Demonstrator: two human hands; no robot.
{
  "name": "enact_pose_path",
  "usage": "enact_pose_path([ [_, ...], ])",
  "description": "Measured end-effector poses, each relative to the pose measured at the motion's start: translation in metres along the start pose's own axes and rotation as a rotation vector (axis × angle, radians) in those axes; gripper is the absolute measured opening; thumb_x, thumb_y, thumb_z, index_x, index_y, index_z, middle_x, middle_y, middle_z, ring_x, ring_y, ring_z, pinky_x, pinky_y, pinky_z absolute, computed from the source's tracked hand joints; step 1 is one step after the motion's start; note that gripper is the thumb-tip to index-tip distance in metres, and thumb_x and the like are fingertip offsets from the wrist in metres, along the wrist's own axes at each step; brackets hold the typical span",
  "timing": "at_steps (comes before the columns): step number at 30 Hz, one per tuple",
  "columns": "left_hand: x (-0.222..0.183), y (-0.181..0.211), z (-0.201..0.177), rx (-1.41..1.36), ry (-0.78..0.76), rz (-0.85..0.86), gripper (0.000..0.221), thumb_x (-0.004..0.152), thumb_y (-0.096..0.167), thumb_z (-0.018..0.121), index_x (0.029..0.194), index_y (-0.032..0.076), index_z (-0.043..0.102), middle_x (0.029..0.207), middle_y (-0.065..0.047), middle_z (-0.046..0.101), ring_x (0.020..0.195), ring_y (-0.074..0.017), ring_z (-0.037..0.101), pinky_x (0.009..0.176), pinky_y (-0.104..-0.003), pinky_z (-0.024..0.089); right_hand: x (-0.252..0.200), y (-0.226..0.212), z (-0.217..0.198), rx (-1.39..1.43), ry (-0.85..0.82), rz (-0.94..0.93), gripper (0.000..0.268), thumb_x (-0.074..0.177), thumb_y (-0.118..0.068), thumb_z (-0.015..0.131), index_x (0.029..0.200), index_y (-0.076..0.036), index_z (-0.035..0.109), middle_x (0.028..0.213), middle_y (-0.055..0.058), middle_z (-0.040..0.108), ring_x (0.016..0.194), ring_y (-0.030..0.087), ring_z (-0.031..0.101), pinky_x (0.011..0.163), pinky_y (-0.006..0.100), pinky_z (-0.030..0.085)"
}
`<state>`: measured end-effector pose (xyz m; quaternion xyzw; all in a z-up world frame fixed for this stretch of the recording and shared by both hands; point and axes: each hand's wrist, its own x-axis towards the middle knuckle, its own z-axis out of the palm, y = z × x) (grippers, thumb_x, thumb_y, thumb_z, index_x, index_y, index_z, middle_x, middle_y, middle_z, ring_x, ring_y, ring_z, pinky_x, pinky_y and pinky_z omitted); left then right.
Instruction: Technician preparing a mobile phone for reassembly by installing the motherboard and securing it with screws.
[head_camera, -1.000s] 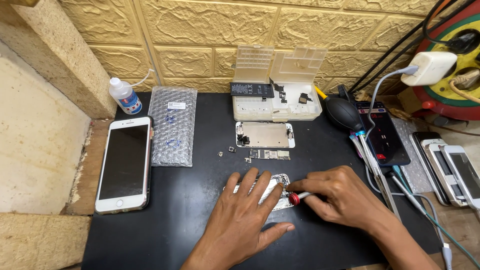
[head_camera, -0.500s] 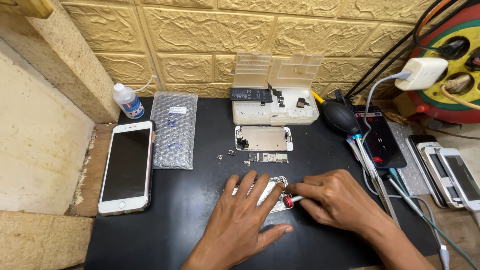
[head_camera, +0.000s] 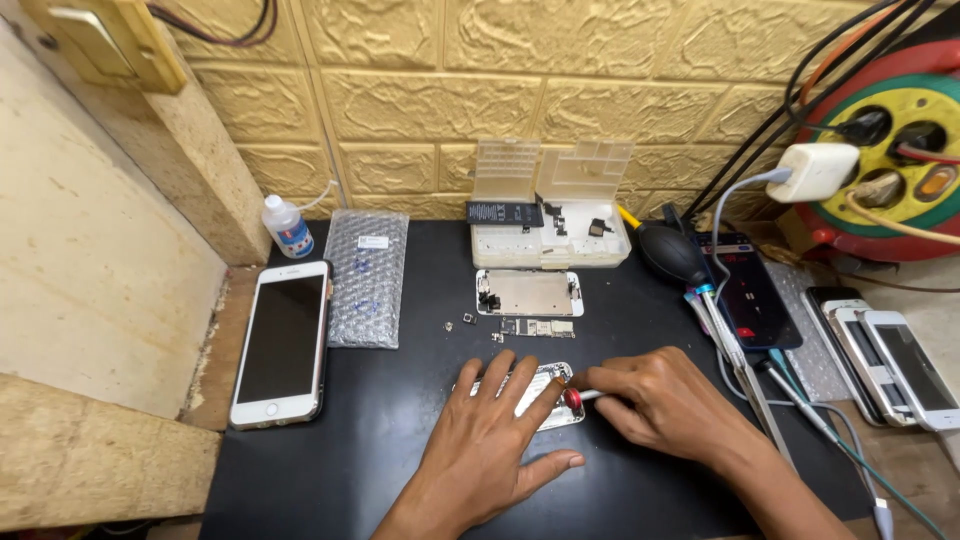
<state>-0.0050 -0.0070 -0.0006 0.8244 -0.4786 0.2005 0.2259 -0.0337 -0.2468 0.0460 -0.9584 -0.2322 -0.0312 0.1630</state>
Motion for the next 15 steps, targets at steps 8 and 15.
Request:
enact_pose_path([
  [8, -0.007, 0.000, 0.004, 0.011, -0.012, 0.012, 0.066, 0.101, 0.064, 0.052, 0.138, 0.010, 0.061, 0.130, -0.018, 0.056, 0.123, -0.0401, 0.048, 0.098, -0.055, 0.036, -0.016, 0.034, -0.043, 0.401, 0.177, 0.503, 0.016, 0.098, -0.027, 0.058, 0.091, -0.014, 0.065, 0.078, -0.004, 0.058, 0.072, 0.009, 0.050, 0.066, 0.028, 0.039],
  [15, -0.030, -0.007, -0.007, 0.000, -0.061, -0.175, 0.063, 0.100, 0.056, 0.059, 0.140, 0.007, 0.056, 0.138, -0.017, 0.054, 0.127, -0.0365, 0.046, 0.095, -0.050, 0.037, -0.021, 0.064, -0.025, 0.018, -0.019, 0.753, 0.025, 0.095, -0.034, 0.060, 0.096, -0.016, 0.078, 0.098, 0.004, 0.073, 0.095, 0.024, 0.071, 0.087, 0.036, 0.050],
])
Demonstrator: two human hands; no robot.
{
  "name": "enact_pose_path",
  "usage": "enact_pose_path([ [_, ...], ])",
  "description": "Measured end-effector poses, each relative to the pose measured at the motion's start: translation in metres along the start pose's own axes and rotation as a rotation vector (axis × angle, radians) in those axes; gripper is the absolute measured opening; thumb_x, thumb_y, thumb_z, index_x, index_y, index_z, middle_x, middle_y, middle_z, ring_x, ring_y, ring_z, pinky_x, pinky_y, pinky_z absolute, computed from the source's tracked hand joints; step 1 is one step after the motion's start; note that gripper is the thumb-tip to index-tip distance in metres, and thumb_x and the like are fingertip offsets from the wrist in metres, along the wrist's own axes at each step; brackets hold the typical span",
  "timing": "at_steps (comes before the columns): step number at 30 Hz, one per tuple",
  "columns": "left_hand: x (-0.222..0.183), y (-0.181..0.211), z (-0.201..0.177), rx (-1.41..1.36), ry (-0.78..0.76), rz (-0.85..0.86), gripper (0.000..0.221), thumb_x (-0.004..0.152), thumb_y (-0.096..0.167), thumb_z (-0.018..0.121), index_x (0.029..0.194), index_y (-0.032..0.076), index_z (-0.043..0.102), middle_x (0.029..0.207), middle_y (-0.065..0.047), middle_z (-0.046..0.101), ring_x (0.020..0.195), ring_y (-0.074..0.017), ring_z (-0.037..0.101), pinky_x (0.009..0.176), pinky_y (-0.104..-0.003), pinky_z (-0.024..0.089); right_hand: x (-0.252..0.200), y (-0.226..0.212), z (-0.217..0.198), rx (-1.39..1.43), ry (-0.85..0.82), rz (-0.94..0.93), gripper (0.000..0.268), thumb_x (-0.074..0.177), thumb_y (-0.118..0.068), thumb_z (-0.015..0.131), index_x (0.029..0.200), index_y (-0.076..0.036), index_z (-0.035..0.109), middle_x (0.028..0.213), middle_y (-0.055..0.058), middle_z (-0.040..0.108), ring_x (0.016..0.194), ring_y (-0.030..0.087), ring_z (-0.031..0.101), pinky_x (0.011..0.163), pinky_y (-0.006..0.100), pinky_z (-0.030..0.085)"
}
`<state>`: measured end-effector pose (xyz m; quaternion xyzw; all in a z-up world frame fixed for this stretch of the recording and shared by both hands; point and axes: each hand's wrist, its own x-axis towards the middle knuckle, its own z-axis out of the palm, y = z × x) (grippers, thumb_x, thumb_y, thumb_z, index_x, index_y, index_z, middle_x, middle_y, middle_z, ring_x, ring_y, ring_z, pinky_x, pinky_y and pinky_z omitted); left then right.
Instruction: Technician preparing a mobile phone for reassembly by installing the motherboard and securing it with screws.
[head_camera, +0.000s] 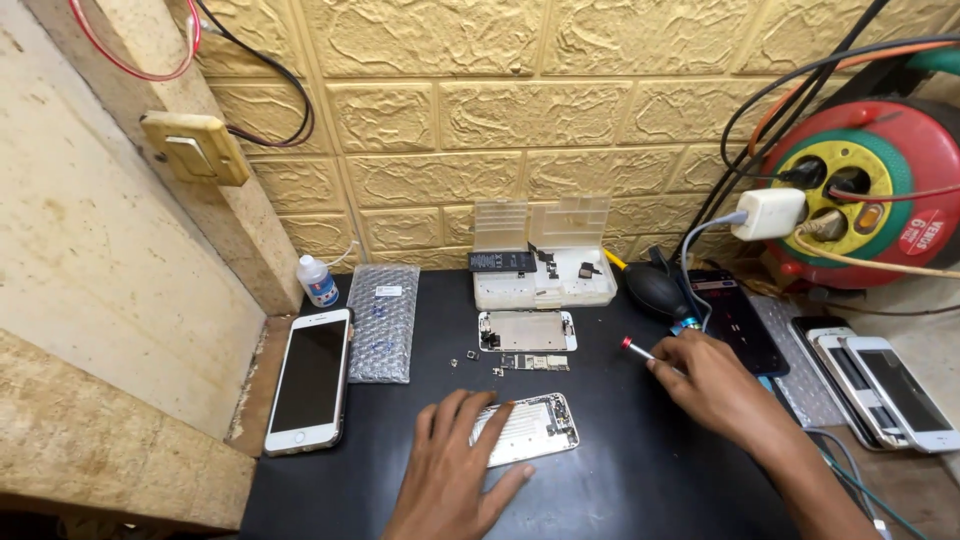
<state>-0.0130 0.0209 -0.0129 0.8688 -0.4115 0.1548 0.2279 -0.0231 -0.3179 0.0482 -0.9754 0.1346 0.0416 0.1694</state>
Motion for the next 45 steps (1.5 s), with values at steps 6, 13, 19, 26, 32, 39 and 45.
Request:
enact_pose_path([
  [6, -0.016, -0.003, 0.000, -0.121, 0.005, -0.142, 0.064, 0.098, 0.048, 0.061, 0.146, 0.008, 0.049, 0.141, -0.008, 0.056, 0.129, -0.0291, 0.047, 0.099, -0.046, 0.034, -0.016, -0.032, -0.020, -0.229, -0.076, 0.251, 0.020, 0.095, -0.035, 0.061, 0.105, -0.025, 0.074, 0.098, -0.004, 0.080, 0.103, 0.027, 0.072, 0.080, 0.043, 0.054],
  [13, -0.017, -0.002, -0.004, -0.168, -0.004, -0.260, 0.078, 0.094, 0.047, 0.069, 0.154, 0.007, 0.038, 0.145, -0.010, 0.053, 0.132, -0.0303, 0.044, 0.102, -0.049, 0.035, -0.015, -0.022, -0.015, -0.255, -0.059, 0.270, 0.018, 0.091, -0.035, 0.068, 0.102, -0.021, 0.073, 0.095, 0.001, 0.080, 0.097, 0.031, 0.073, 0.077, 0.041, 0.052],
  [19, -0.021, -0.003, -0.006, -0.208, 0.044, -0.393, 0.086, 0.086, 0.055, 0.076, 0.152, 0.012, 0.041, 0.138, -0.003, 0.058, 0.126, -0.0249, 0.047, 0.097, -0.044, 0.034, -0.015, -0.026, -0.019, -0.279, -0.078, 0.301, 0.018, 0.093, -0.038, 0.068, 0.099, -0.022, 0.074, 0.093, -0.002, 0.082, 0.098, 0.028, 0.073, 0.077, 0.040, 0.053],
  [26, -0.024, -0.010, 0.002, -0.296, 0.011, -0.495, 0.082, 0.080, 0.052, 0.084, 0.145, 0.020, 0.047, 0.132, 0.003, 0.062, 0.124, -0.0206, 0.049, 0.096, -0.039, 0.034, -0.030, -0.051, -0.027, -0.244, -0.021, 0.255, 0.030, 0.091, -0.046, 0.067, 0.114, -0.027, 0.071, 0.089, -0.008, 0.081, 0.094, 0.024, 0.077, 0.077, 0.040, 0.056],
  [32, -0.028, -0.013, 0.007, -0.292, 0.053, -0.468, 0.070, 0.080, 0.052, 0.084, 0.135, 0.020, 0.054, 0.131, 0.001, 0.063, 0.121, -0.0225, 0.051, 0.095, -0.039, 0.034, -0.039, -0.066, -0.001, -0.013, -0.169, -0.245, 0.050, 0.082, -0.052, 0.080, 0.123, -0.025, 0.070, 0.116, -0.006, 0.075, 0.106, 0.014, 0.076, 0.090, 0.031, 0.057],
  [39, -0.025, -0.006, -0.005, -0.329, 0.042, -0.503, 0.062, 0.082, 0.049, 0.083, 0.131, 0.021, 0.056, 0.127, 0.000, 0.063, 0.120, -0.0220, 0.051, 0.095, -0.038, 0.035, -0.034, -0.074, 0.018, 0.058, -0.233, -0.455, 0.069, 0.082, -0.058, 0.079, 0.142, -0.029, 0.061, 0.121, -0.005, 0.062, 0.104, 0.018, 0.073, 0.086, 0.033, 0.053],
  [45, -0.025, -0.008, -0.004, -0.328, 0.106, -0.378, 0.055, 0.081, 0.043, 0.085, 0.122, 0.019, 0.057, 0.127, 0.000, 0.064, 0.116, -0.0207, 0.056, 0.092, -0.037, 0.034, -0.024, -0.066, 0.021, 0.140, -0.196, -0.592, 0.061, 0.077, -0.051, 0.089, 0.125, -0.022, 0.065, 0.107, -0.003, 0.068, 0.092, 0.011, 0.072, 0.079, 0.029, 0.055],
])
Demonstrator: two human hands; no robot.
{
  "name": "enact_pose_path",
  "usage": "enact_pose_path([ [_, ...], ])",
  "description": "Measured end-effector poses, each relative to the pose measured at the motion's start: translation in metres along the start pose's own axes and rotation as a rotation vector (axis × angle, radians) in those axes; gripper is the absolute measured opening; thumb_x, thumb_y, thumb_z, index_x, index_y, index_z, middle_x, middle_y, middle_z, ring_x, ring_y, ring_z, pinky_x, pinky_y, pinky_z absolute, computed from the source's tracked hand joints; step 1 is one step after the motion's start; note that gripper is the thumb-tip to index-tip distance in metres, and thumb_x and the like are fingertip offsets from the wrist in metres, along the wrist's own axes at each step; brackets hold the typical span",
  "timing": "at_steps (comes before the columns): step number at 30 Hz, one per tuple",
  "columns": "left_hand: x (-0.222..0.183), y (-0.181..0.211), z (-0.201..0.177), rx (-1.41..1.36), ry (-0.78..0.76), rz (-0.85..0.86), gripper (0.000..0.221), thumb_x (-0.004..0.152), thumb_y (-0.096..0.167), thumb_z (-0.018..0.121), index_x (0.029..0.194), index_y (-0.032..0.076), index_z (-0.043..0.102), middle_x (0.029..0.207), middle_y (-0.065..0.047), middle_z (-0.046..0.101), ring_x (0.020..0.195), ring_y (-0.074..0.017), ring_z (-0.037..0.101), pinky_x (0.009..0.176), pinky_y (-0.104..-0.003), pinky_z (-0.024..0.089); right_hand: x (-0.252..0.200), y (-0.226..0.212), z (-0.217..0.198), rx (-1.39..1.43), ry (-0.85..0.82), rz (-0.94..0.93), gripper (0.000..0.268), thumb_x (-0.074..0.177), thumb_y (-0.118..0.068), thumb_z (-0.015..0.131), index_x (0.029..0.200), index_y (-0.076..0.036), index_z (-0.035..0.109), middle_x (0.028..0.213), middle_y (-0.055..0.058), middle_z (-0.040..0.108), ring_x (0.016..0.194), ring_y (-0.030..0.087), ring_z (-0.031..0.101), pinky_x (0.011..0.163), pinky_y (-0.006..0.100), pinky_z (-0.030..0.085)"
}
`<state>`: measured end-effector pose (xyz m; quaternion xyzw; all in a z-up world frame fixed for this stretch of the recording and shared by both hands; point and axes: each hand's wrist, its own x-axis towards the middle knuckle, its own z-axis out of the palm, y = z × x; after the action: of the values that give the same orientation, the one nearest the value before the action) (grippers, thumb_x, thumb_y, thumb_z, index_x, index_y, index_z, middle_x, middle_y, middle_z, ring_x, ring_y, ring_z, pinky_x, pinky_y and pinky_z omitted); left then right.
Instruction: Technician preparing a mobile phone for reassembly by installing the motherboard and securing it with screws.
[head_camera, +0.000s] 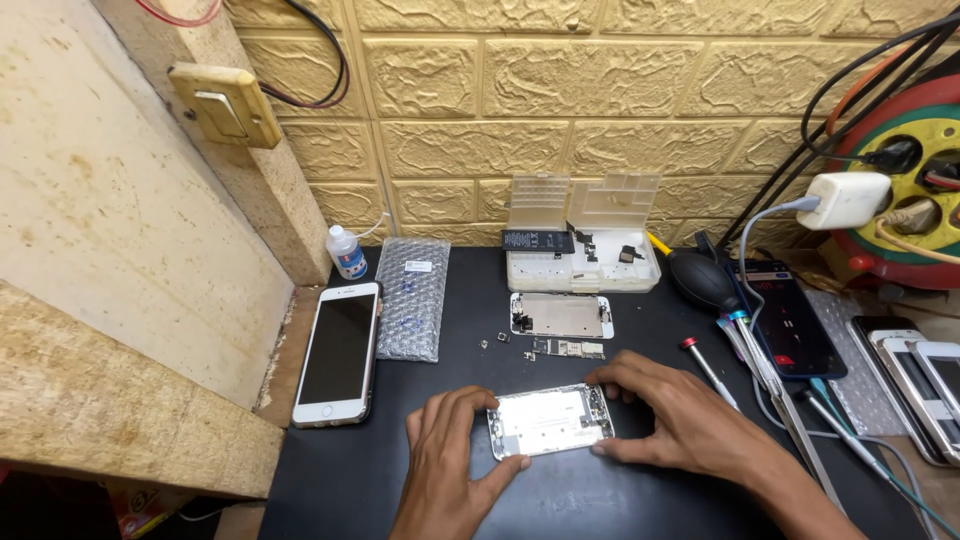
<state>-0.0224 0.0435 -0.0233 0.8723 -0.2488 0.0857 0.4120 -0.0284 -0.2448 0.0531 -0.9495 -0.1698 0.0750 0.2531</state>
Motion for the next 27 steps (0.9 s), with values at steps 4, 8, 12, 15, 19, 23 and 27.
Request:
enact_pose_path([
  [4, 0.002, 0.002, -0.002, -0.033, -0.016, 0.015, 0.060, 0.078, 0.043, 0.087, 0.124, 0.017, 0.058, 0.126, -0.001, 0.063, 0.119, -0.0214, 0.059, 0.095, -0.039, 0.033, -0.001, 0.003, 0.004, -0.025, 0.077, -0.115, 0.060, 0.075, -0.047, 0.090, 0.122, -0.018, 0.066, 0.107, -0.001, 0.069, 0.089, 0.013, 0.073, 0.077, 0.029, 0.057],
  [8, 0.010, 0.022, -0.015, -0.300, -0.044, -0.214, 0.052, 0.084, 0.040, 0.082, 0.129, 0.018, 0.067, 0.113, 0.002, 0.063, 0.095, -0.0147, 0.061, 0.082, -0.034, 0.048, -0.005, -0.004, 0.002, -0.005, 0.129, -0.207, 0.058, 0.074, -0.039, 0.088, 0.122, -0.014, 0.065, 0.107, 0.002, 0.070, 0.086, 0.015, 0.074, 0.077, 0.029, 0.058],
  [12, 0.015, 0.021, -0.021, -0.395, -0.160, -0.423, 0.039, 0.095, 0.038, 0.064, 0.126, 0.020, 0.080, 0.085, 0.007, 0.060, 0.059, -0.0057, 0.046, 0.055, -0.027, 0.038, -0.009, -0.019, -0.002, 0.100, 0.107, -0.200, 0.057, 0.075, -0.034, 0.088, 0.123, -0.014, 0.064, 0.109, 0.002, 0.067, 0.086, 0.013, 0.072, 0.079, 0.027, 0.057],
  [15, 0.017, 0.032, -0.029, -0.623, -0.309, -0.691, 0.036, 0.096, 0.035, 0.063, 0.114, 0.011, 0.084, 0.084, -0.001, 0.082, 0.069, -0.0056, 0.071, 0.056, -0.022, 0.049, -0.009, -0.029, -0.008, 0.197, 0.046, -0.195, 0.055, 0.082, -0.036, 0.083, 0.128, -0.014, 0.064, 0.108, 0.002, 0.065, 0.087, 0.012, 0.067, 0.078, 0.027, 0.055],
  [19, 0.013, 0.042, -0.020, -0.828, -0.218, -0.818, 0.034, 0.101, 0.026, 0.060, 0.115, 0.003, 0.080, 0.055, -0.013, 0.066, 0.037, -0.0174, 0.061, 0.034, -0.024, 0.036, -0.009, -0.028, 0.000, 0.267, 0.114, -0.122, 0.067, 0.085, -0.033, 0.082, 0.144, -0.012, 0.057, 0.101, 0.000, 0.065, 0.083, 0.011, 0.064, 0.077, 0.026, 0.055],
  [23, 0.000, 0.044, 0.017, -1.118, 0.032, -0.829, 0.040, 0.093, 0.022, 0.065, 0.124, -0.001, 0.073, 0.075, -0.027, 0.078, 0.050, -0.0350, 0.075, 0.039, -0.033, 0.055, -0.011, -0.033, 0.017, 0.585, 0.142, 0.274, 0.074, 0.085, -0.027, 0.078, 0.153, -0.016, 0.051, 0.107, -0.001, 0.073, 0.084, 0.009, 0.071, 0.075, 0.024, 0.058],
  [27, -0.014, 0.066, 0.058, -1.310, 0.224, -0.771, 0.045, 0.083, 0.015, 0.074, 0.124, -0.001, 0.082, 0.089, -0.024, 0.088, 0.070, -0.0299, 0.081, 0.064, -0.034, 0.064, -0.013, -0.045, 0.035, 0.793, 0.109, 0.394, 0.093, 0.084, -0.021, 0.079, 0.165, -0.026, 0.032, 0.104, 0.005, 0.076, 0.092, 0.012, 0.072, 0.082, 0.027, 0.059],
])
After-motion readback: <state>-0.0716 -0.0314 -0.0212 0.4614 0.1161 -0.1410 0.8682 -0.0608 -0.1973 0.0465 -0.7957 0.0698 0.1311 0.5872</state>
